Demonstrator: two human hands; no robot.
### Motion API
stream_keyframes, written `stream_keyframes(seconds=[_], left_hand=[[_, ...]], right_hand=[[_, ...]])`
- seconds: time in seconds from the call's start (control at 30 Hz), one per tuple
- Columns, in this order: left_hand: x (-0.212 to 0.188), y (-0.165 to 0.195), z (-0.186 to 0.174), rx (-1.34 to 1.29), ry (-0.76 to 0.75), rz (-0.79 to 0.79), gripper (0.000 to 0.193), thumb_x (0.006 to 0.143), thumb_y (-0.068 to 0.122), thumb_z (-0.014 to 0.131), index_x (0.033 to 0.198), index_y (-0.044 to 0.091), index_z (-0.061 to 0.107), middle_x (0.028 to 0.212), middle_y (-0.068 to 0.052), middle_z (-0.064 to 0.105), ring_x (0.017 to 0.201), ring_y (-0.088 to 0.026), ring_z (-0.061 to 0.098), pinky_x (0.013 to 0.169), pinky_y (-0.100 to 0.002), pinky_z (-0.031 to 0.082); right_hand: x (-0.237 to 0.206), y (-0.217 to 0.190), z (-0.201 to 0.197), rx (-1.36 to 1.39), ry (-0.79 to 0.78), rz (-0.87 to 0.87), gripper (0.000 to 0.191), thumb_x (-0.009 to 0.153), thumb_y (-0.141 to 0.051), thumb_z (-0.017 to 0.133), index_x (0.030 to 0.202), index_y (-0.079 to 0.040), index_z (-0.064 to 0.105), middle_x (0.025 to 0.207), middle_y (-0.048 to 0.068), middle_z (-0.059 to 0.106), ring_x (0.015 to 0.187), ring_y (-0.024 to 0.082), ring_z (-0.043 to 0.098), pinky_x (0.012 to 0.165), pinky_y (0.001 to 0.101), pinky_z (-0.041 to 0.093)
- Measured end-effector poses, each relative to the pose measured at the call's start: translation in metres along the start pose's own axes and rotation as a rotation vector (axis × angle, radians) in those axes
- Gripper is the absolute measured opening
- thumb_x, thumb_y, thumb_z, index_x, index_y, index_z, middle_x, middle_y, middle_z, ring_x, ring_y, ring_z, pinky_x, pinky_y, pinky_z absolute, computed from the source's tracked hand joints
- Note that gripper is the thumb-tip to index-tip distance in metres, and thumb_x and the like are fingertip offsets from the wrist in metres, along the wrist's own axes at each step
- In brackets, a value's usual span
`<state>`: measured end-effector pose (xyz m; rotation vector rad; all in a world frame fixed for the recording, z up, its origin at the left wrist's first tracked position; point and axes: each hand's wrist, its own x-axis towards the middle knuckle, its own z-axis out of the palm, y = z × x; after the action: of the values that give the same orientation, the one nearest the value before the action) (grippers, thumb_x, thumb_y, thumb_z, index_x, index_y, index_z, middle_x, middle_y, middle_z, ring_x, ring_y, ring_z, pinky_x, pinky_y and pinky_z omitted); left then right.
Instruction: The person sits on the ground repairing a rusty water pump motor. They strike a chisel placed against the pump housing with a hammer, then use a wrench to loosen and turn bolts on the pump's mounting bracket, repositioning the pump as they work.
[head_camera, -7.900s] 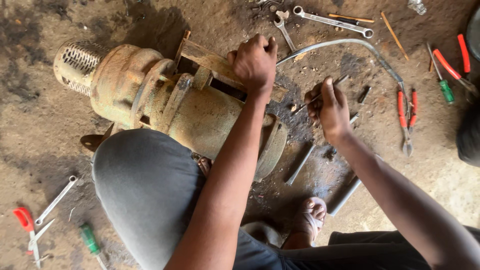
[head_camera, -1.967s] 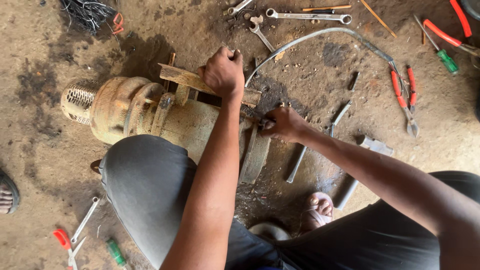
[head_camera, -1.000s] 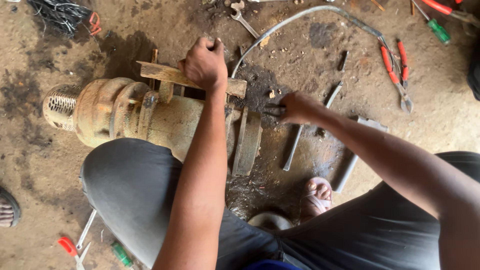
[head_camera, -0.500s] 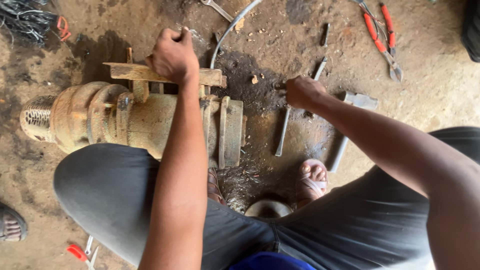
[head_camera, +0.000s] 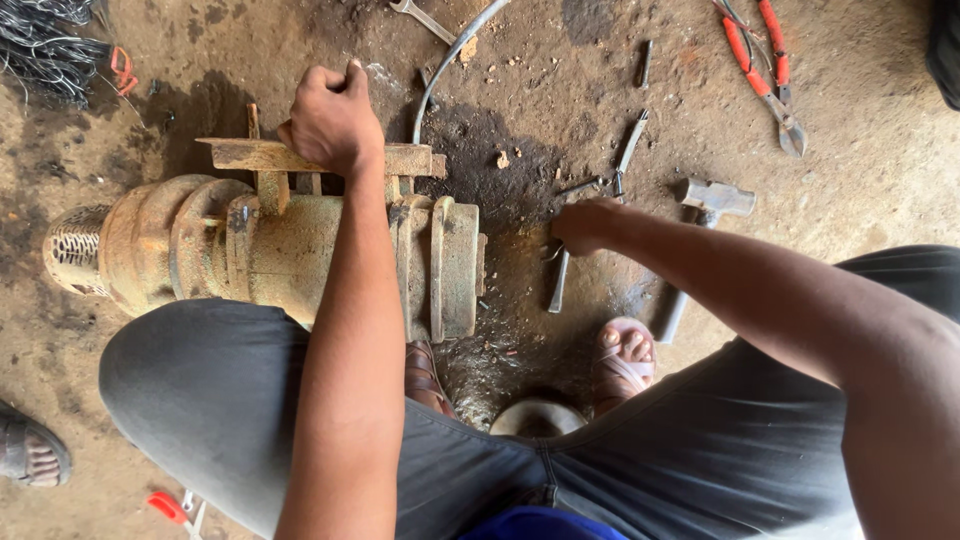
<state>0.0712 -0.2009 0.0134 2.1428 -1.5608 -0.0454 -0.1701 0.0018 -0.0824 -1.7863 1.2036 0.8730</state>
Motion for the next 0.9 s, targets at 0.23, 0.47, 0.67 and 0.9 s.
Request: stream_keyframes(seconds=[0.23, 0.47, 0.67, 0.9], left_hand=[[-0.001, 0.001, -0.002, 0.0, 0.007, 0.005, 0.031, 0.081, 0.039, 0.087, 0.068, 0.022, 0.064, 0.059, 0.008, 0.067, 0.048, -0.006, 0.053, 0.086, -0.037, 0.041], [0.001, 0.002, -0.001, -0.008, 0.02, -0.007, 0.032, 0.08, 0.041, 0.087, 0.068, 0.023, 0.064, 0.06, 0.007, 0.068, 0.048, -0.007, 0.052, 0.084, -0.036, 0.041], [0.002, 0.0, 0.0, -0.014, 0.027, 0.014, 0.032, 0.079, 0.039, 0.088, 0.067, 0.023, 0.063, 0.06, 0.009, 0.069, 0.049, -0.005, 0.054, 0.086, -0.036, 0.041], [0.002, -0.001, 0.001, -0.041, 0.026, 0.026, 0.033, 0.08, 0.039, 0.088, 0.067, 0.023, 0.063, 0.06, 0.009, 0.07, 0.049, -0.005, 0.055, 0.085, -0.035, 0.04]], right_hand=[[-0.002, 0.011, -0.015, 0.059, 0.15, 0.039, 0.023, 0.104, -0.018, 0.06, 0.123, -0.017, 0.073, 0.092, 0.006, 0.072, 0.071, 0.014, 0.063, 0.057, 0.0289, 0.057], [0.003, 0.01, -0.01, -0.035, 0.124, 0.028, 0.018, 0.1, -0.015, 0.066, 0.11, -0.01, 0.08, 0.093, 0.006, 0.073, 0.075, 0.013, 0.064, 0.063, 0.0243, 0.055], [0.001, 0.008, -0.011, -0.025, 0.152, 0.015, 0.02, 0.102, -0.022, 0.066, 0.116, -0.01, 0.073, 0.088, 0.009, 0.071, 0.068, 0.014, 0.063, 0.057, 0.0285, 0.059], [0.003, 0.007, -0.012, -0.101, 0.105, 0.009, 0.017, 0.103, -0.022, 0.063, 0.111, -0.011, 0.074, 0.083, 0.006, 0.071, 0.067, 0.013, 0.062, 0.055, 0.0283, 0.058]])
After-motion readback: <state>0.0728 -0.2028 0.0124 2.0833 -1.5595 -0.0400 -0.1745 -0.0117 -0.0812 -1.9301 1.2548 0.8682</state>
